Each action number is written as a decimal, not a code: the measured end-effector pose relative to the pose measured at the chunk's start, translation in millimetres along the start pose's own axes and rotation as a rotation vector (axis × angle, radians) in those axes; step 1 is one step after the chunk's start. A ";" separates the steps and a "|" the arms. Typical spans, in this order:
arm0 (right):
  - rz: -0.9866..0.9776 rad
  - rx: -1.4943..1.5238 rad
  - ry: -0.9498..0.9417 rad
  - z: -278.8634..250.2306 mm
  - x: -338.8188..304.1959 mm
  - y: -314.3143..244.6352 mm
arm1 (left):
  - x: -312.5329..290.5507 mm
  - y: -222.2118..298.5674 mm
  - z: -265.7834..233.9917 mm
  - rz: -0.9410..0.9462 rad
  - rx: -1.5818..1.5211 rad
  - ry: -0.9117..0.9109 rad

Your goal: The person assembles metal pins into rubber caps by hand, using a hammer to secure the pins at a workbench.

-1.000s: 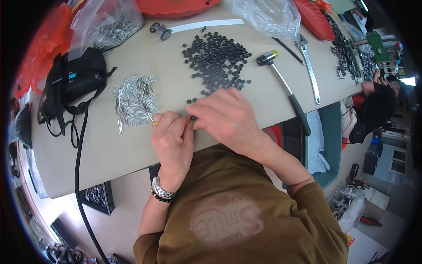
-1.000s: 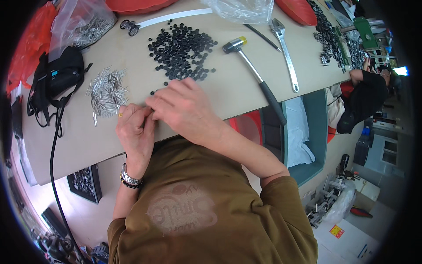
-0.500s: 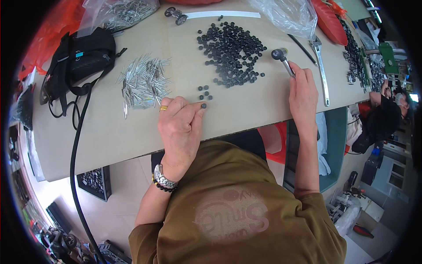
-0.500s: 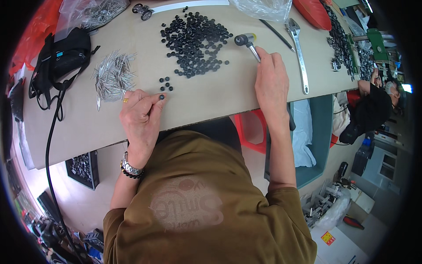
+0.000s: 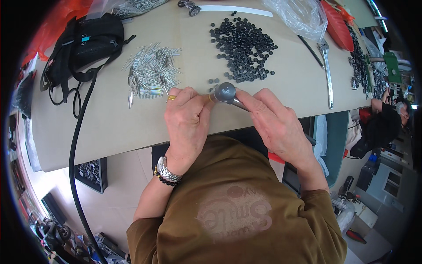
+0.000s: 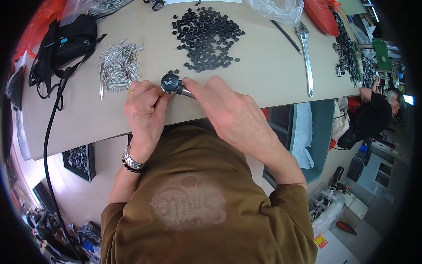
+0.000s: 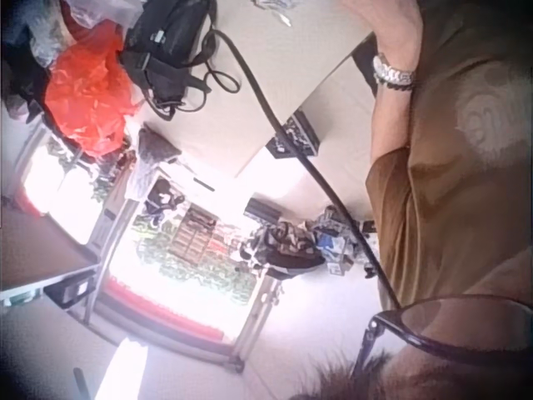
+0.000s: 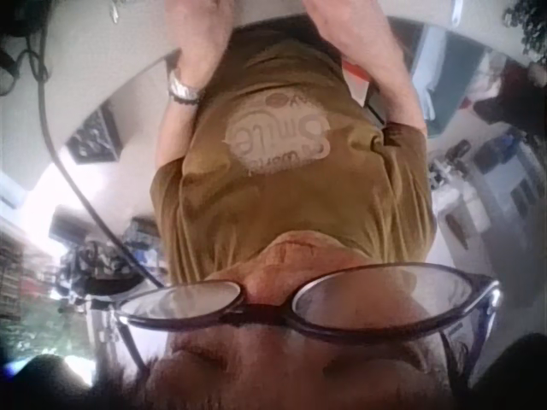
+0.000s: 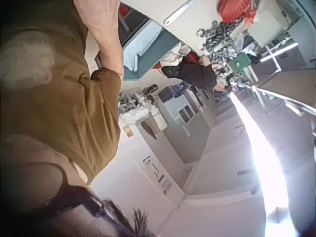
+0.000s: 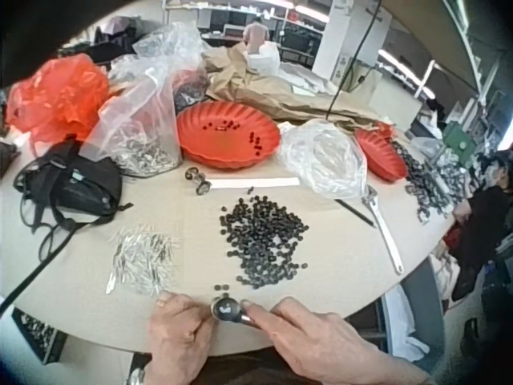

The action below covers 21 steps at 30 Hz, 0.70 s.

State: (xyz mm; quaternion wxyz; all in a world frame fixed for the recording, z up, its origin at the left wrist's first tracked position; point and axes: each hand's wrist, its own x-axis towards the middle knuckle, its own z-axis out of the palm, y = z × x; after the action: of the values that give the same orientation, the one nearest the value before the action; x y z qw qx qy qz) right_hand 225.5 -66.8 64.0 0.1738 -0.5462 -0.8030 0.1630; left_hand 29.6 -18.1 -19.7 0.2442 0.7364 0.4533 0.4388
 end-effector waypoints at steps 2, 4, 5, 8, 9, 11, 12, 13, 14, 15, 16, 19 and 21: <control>0.008 -0.023 -0.001 -0.3 1.0 -1.6 | -0.2 -1.5 0.1 0.001 -0.015 0.000; 0.000 -0.034 -0.023 -3.5 2.2 -2.4 | -0.9 -3.5 0.9 0.011 -0.025 0.008; -0.002 -0.033 -0.026 -6.6 2.4 -3.3 | -1.3 -2.9 0.2 0.007 -0.024 0.010; -0.043 -0.018 0.054 -11.4 2.8 -4.4 | -0.8 -0.8 -1.5 -0.016 -0.018 0.008; -0.037 -0.020 0.052 -10.1 2.3 -3.6 | -0.3 -0.7 -1.2 -0.011 -0.002 0.011; -0.029 -0.024 0.052 -5.1 1.7 -1.9 | 0.2 -0.2 -0.3 -0.004 0.012 0.013; -0.017 -0.031 0.029 -0.2 2.0 -1.5 | 0.3 0.0 0.5 -0.002 0.009 0.020; -0.005 -0.039 0.006 2.0 2.4 -1.0 | 0.7 0.5 1.0 0.001 0.005 0.028; -0.004 -0.038 0.006 1.7 2.9 -0.2 | -0.1 0.8 0.5 0.001 0.006 0.026; -0.018 -0.037 0.020 0.4 3.7 0.7 | -0.7 1.2 -0.2 -0.016 0.000 0.010; -0.031 -0.037 0.033 -0.9 3.6 1.3 | -1.2 1.6 -0.6 -0.032 -0.007 -0.007; -0.028 0.025 0.129 -7.1 0.9 5.2 | -1.2 2.6 -1.3 -0.024 0.011 0.000; -0.026 0.033 0.154 -7.6 -1.3 6.8 | -0.3 2.9 0.1 -0.018 0.011 0.001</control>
State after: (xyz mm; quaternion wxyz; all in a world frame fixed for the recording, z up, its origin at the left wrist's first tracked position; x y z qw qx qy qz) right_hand 235.0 -65.1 67.5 0.2460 -0.5438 -0.7915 0.1315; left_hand 31.0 -19.7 -17.7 0.2441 0.7335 0.4622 0.4345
